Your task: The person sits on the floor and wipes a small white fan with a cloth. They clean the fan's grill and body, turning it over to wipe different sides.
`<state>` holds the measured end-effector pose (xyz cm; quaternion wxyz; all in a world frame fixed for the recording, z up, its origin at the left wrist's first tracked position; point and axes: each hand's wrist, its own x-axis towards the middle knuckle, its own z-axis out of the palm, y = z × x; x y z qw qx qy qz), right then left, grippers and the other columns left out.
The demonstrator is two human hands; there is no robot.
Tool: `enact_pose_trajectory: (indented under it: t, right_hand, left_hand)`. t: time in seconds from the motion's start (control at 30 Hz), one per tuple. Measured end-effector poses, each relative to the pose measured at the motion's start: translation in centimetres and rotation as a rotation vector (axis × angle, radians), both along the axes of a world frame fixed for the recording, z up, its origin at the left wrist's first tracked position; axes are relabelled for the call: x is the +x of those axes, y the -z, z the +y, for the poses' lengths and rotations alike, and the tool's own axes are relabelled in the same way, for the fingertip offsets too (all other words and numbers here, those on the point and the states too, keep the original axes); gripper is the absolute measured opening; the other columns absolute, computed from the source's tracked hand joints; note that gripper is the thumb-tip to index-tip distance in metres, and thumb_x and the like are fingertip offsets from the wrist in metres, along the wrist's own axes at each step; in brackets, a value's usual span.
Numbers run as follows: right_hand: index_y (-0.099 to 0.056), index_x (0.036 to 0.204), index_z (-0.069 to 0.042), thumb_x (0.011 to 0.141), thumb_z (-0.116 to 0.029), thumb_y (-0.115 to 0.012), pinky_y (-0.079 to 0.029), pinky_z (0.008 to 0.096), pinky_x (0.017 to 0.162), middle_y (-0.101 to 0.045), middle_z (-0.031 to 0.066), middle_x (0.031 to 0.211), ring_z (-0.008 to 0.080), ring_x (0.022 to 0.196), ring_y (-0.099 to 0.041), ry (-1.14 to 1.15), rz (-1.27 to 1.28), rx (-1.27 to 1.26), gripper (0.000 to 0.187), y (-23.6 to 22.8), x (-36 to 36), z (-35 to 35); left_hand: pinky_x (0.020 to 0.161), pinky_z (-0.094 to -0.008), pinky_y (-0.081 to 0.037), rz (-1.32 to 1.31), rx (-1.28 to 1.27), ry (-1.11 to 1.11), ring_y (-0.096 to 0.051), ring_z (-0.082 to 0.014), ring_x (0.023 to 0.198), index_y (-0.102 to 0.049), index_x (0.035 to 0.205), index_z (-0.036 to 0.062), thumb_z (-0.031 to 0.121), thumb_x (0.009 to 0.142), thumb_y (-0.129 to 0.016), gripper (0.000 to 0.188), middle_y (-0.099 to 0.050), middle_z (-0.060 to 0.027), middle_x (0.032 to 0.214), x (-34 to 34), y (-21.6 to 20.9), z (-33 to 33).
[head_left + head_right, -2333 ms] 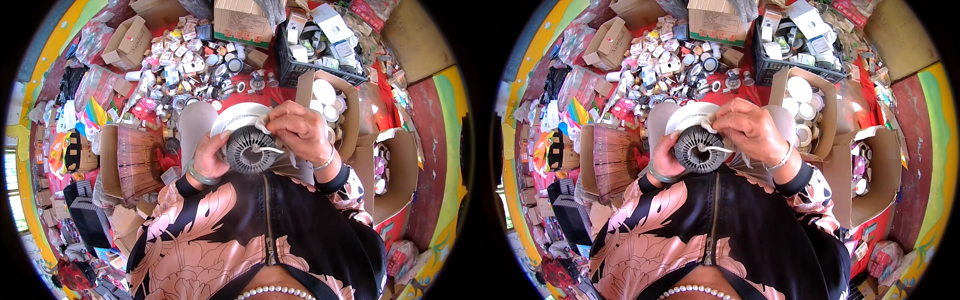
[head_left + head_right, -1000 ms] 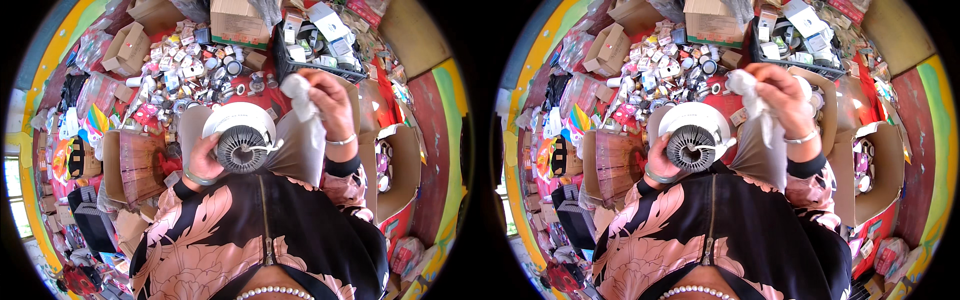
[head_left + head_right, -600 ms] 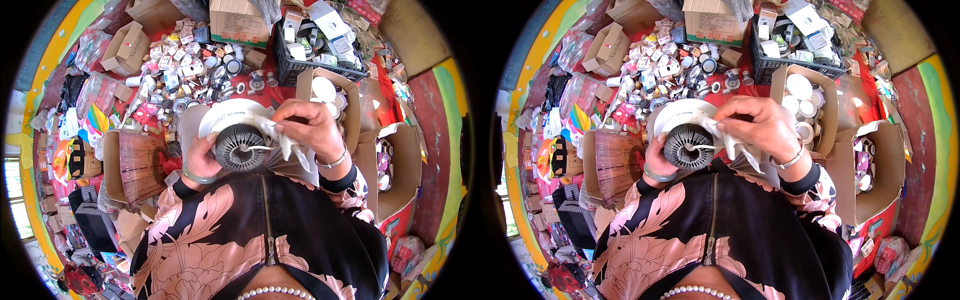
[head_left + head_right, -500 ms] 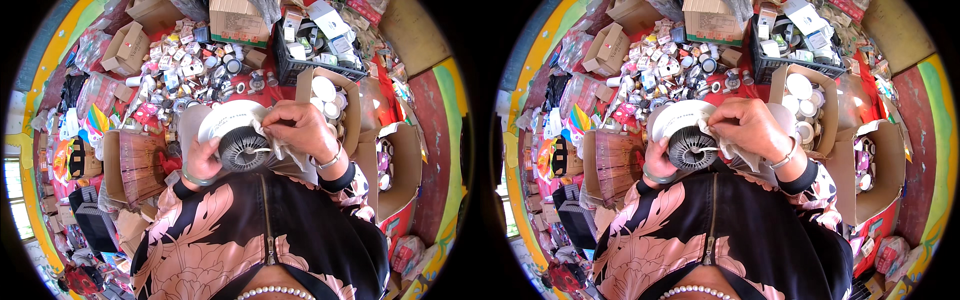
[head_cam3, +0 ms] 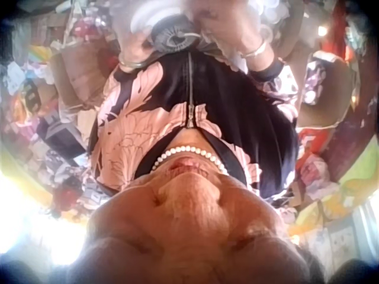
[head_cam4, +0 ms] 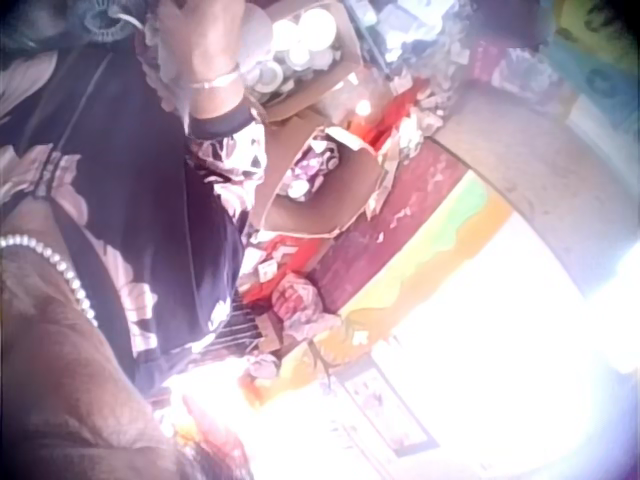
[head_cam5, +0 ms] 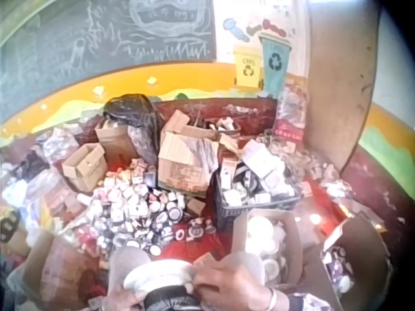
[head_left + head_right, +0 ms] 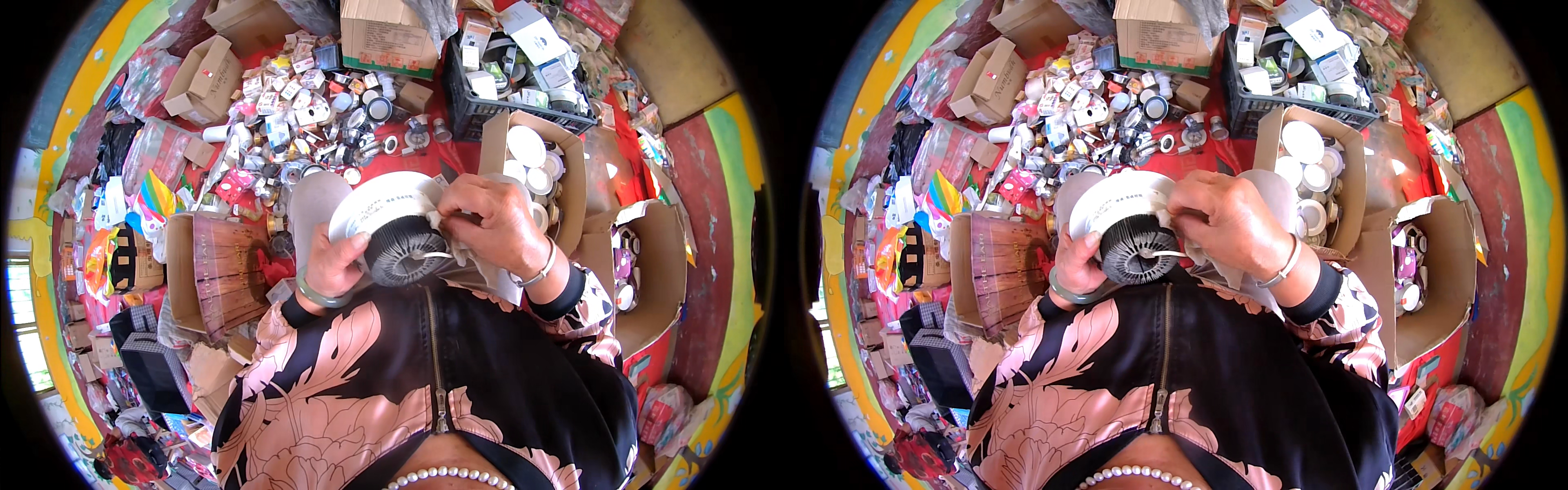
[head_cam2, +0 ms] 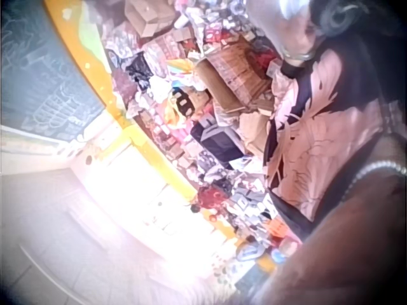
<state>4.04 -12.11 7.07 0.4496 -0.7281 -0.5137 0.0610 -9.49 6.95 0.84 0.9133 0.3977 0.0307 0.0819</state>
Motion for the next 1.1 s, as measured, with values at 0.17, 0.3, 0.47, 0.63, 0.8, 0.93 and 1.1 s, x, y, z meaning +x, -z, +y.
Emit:
enact_pose_trajectory:
  t: [0.17, 0.3, 0.47, 0.63, 0.8, 0.93, 1.1]
  right_hand:
    - [-0.060, 0.078, -0.003, 0.067, 0.010, -0.063, -0.046, 0.0303, 0.063, -0.057, 0.0065, 0.074, 0.0225, 0.070, -0.057, -0.025, 0.264, 0.171, 0.017, 1.7, -0.3, 0.0]
    - [-0.060, 0.079, -0.003, 0.068, 0.011, -0.064, -0.045, 0.0295, 0.066, -0.056, 0.0056, 0.076, 0.0215, 0.074, -0.057, -0.120, 0.236, 0.223, 0.017, 2.2, 0.0, 0.0]
    - [-0.059, 0.083, -0.003, 0.070, 0.007, -0.066, -0.045, 0.0284, 0.065, -0.057, 0.0048, 0.075, 0.0183, 0.074, -0.057, -0.085, 0.134, 0.211, 0.018, 2.2, 0.0, 0.2]
    - [-0.059, 0.087, -0.001, 0.078, -0.002, -0.065, -0.045, 0.0233, 0.061, -0.058, 0.0015, 0.076, 0.0057, 0.070, -0.054, 0.112, 0.764, 0.017, 0.011, 1.1, -1.4, 1.0]
    - [-0.061, 0.089, -0.001, 0.084, 0.000, -0.059, -0.043, 0.0194, 0.062, -0.059, -0.0002, 0.077, 0.0047, 0.068, -0.053, 0.326, 0.712, 0.243, 0.006, 0.1, 0.1, 0.6]
    - [-0.063, 0.095, 0.001, 0.086, 0.000, -0.059, -0.046, 0.0185, 0.061, -0.062, 0.0012, 0.079, 0.0049, 0.069, -0.056, 0.283, 0.694, 0.360, 0.009, -0.5, 0.8, -1.6]
    - [-0.066, 0.091, 0.001, 0.082, 0.001, -0.063, -0.047, 0.0216, 0.067, -0.064, 0.0028, 0.082, 0.0075, 0.075, -0.058, 0.101, 0.504, 0.224, 0.010, 0.6, -1.2, -0.8]
  left_hand:
    - [0.087, -0.0350, -0.048, 0.048, -0.019, 0.032, -0.061, -0.0223, 0.098, -0.054, 0.114, -0.0116, 0.012, 0.084, -0.062, 0.039, -0.062, -0.0159, 0.109, -0.4, -0.2, 0.1]
    - [0.087, -0.0349, -0.048, 0.037, -0.038, 0.048, -0.061, -0.0221, 0.099, -0.053, 0.115, -0.0114, 0.013, 0.085, -0.061, 0.039, -0.062, -0.0158, 0.109, -0.4, -0.8, -0.2]
    - [0.087, -0.0345, -0.048, 0.051, -0.041, 0.047, -0.061, -0.0218, 0.099, -0.052, 0.116, -0.0111, 0.012, 0.086, -0.060, 0.039, -0.061, -0.0157, 0.110, -0.2, -1.0, -0.2]
    - [0.088, -0.0355, -0.049, 0.133, -0.003, 0.131, -0.061, -0.0220, 0.099, -0.051, 0.118, -0.0106, 0.007, 0.087, -0.059, 0.037, -0.060, -0.0158, 0.111, -0.6, 1.0, -0.7]
    - [0.092, -0.0392, -0.047, -0.019, -0.081, 0.012, -0.059, -0.0262, 0.104, -0.046, 0.122, -0.0099, 0.006, 0.086, -0.056, 0.041, -0.058, -0.0180, 0.115, -0.3, 0.1, -1.0]
    - [0.095, -0.0417, -0.046, -0.078, -0.107, -0.115, -0.057, -0.0288, 0.108, -0.039, 0.128, -0.0069, 0.014, 0.083, -0.058, 0.053, -0.056, -0.0190, 0.118, -0.6, 0.5, -0.2]
    - [0.096, -0.0439, -0.044, -0.037, -0.113, -0.215, -0.056, -0.0311, 0.109, -0.041, 0.128, -0.0042, 0.030, 0.082, -0.060, 0.061, -0.055, -0.0186, 0.120, -1.0, 2.3, 0.7]
